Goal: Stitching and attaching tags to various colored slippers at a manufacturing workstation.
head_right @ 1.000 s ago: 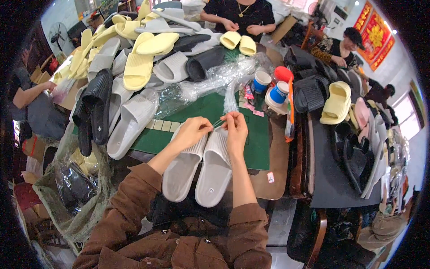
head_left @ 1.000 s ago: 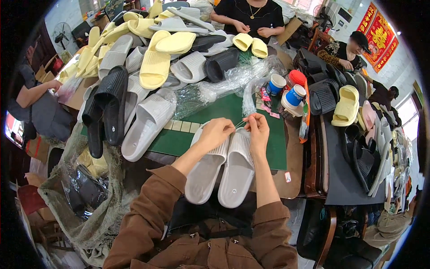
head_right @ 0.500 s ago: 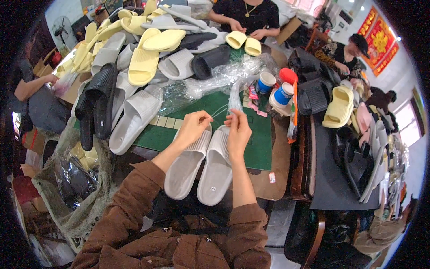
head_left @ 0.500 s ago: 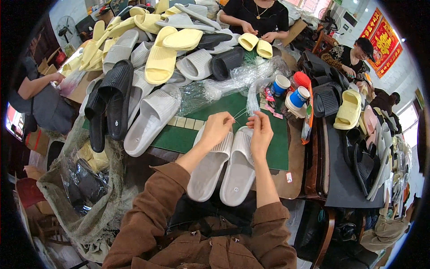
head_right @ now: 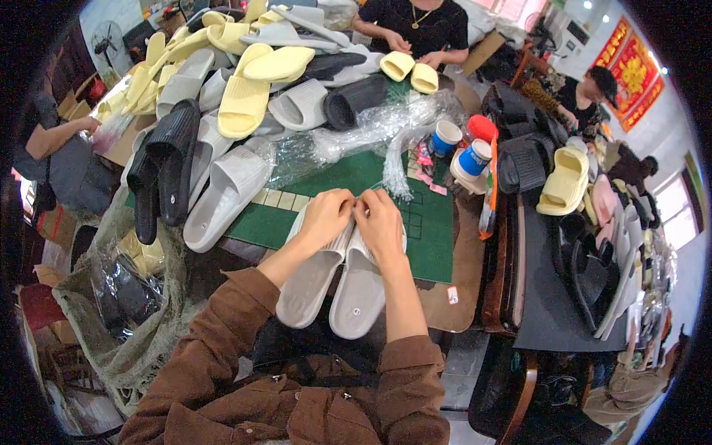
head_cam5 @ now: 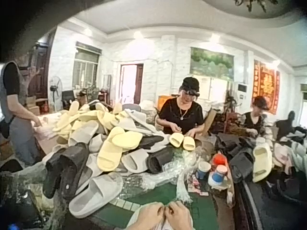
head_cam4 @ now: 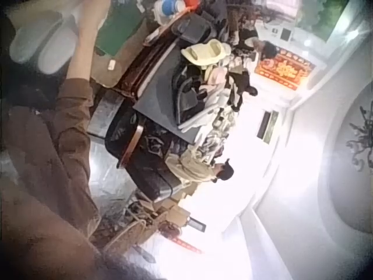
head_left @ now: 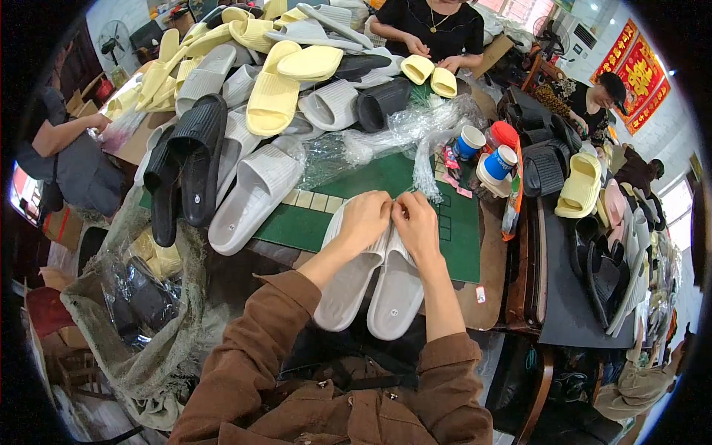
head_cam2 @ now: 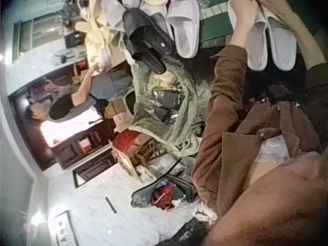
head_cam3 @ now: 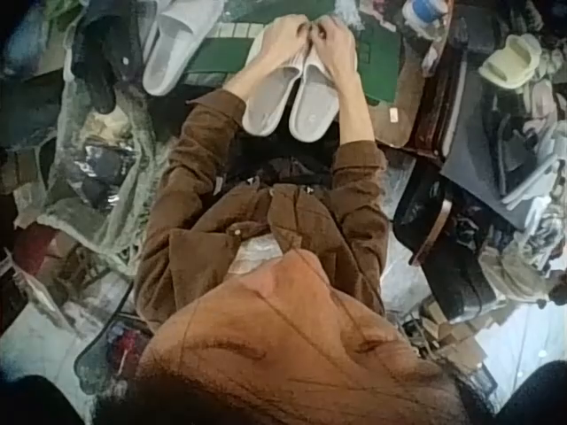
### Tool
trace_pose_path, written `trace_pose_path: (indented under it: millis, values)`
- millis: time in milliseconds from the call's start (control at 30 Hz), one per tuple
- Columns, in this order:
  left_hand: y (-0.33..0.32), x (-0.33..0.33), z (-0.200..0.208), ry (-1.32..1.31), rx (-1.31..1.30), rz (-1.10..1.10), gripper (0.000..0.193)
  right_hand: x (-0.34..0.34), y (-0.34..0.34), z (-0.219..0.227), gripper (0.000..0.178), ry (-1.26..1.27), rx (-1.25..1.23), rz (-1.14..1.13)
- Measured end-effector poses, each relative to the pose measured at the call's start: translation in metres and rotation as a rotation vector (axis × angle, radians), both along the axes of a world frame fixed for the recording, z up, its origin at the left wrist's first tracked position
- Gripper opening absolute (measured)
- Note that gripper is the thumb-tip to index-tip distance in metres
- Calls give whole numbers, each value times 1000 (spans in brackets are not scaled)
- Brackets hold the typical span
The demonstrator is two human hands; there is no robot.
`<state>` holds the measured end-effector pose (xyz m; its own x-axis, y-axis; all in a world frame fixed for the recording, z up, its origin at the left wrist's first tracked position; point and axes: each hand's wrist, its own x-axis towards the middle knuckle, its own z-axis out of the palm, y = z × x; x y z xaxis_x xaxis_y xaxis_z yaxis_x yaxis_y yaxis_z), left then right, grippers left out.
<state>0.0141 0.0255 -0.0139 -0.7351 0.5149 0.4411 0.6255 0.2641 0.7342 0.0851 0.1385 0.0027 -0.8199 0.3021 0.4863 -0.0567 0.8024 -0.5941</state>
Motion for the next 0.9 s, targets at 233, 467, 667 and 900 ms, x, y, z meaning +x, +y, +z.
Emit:
trace_pose_path:
  millis: [233, 467, 667, 900]
  values:
    - [-1, 6, 5, 135, -31, -108, 7, -7, 18, -8, 9, -17, 6, -203]
    - [-1, 7, 1, -51, -14, -45, 8, -6, 18, -10, 8, 69, -11, -213]
    - [3, 0, 8, -167, 49, -88, 16, -3, 14, -7, 6, 97, 10, -221]
    - [6, -12, 3, -261, -9, -66, 16, -5, 7, -5, 5, 52, 39, -30]
